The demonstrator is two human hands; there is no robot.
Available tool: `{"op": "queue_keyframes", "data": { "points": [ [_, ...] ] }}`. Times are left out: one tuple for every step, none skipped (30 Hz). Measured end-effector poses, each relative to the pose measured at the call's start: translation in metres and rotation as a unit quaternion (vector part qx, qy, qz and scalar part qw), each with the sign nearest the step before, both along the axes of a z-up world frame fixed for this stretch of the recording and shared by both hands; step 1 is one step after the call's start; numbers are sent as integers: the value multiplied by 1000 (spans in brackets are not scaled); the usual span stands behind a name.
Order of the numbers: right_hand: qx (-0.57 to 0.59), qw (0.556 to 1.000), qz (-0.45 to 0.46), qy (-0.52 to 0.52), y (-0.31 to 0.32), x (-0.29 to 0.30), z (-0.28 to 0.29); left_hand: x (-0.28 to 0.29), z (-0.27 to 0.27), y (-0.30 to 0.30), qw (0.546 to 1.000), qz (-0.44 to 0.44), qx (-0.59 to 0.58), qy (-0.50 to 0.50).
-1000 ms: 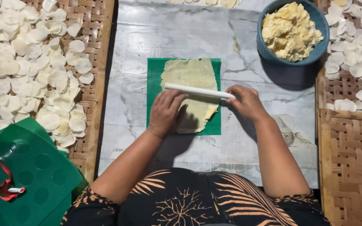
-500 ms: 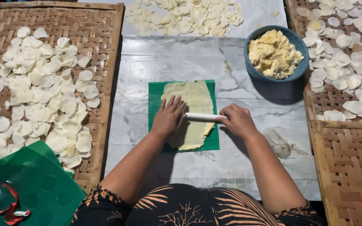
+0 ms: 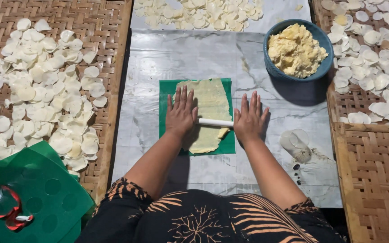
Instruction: Rolling out a small piece of dough into a thin sheet using a rolling pin
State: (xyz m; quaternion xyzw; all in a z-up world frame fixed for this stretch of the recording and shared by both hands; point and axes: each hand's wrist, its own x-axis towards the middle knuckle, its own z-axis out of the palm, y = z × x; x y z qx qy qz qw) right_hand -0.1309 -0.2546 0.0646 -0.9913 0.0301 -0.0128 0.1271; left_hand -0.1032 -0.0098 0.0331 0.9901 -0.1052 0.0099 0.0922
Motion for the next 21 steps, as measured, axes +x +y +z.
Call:
{"op": "queue_keyframes", "data": {
  "points": [
    [0, 1000, 0, 1, 0, -6, -5, -5, 2, 2, 1000, 0, 0, 1],
    [-7, 1000, 3, -21, 1, -13, -11, -11, 3, 3, 1000, -6, -3, 19],
    [-15, 999, 8, -45, 0, -18, -16, -15, 5, 5, 999, -11, -7, 37],
    [-16, 999, 10, -44, -1, -23, -18, -21, 6, 4, 999, -9, -8, 37],
    [-26, 998, 16, -45, -1, -29, -21, -28, 8, 5, 999, -13, -8, 45],
    [-37, 998, 22, -47, -2, -35, -25, -35, 9, 6, 998, -17, -7, 53],
    [-38, 998, 24, -42, -6, -34, -26, -36, 10, 5, 998, -15, -8, 58],
    [-34, 999, 20, 21, -11, -32, -27, -37, 11, 3, 997, 1, -2, 71],
    [-28, 996, 14, 78, -13, -22, -26, -28, 15, 3, 997, 15, 6, 78],
    [-27, 997, 15, 76, -14, -10, -23, -17, 25, 1, 997, 16, 7, 75],
    [-18, 999, 7, 45, -15, -5, -22, -13, 32, -1, 998, 28, 0, 51],
    [-9, 1000, -2, 13, -17, 0, -21, -8, 39, -5, 999, 40, -7, 27],
    [-9, 1000, -4, 20, -16, -2, -33, -7, 28, -7, 999, 38, -7, 34],
    [-14, 1000, -11, 13, -16, -5, -44, -6, 17, -11, 999, 38, -8, 35],
    [-19, 1000, -18, -4, -14, 3, -52, 5, 11, -13, 999, 39, -8, 26],
    [-18, 1000, -20, -7, -11, -4, -49, -1, 11, -12, 999, 37, -7, 23],
    [-28, 997, -3, -65, -8, -15, -47, -9, 9, -12, 999, 27, -13, 32],
    [-37, 992, 14, -123, -6, -25, -46, -19, 7, -12, 999, 17, -18, 41],
    [-37, 992, 12, -118, -5, -38, -46, -30, 6, -11, 999, 15, -17, 46],
    [-42, 990, 18, -133, -4, -50, -46, -41, 5, -9, 999, 9, -2, 36],
    [-48, 986, 26, -155, -2, -53, -44, -43, 7, -7, 1000, 5, 12, 18]
  ]
}}
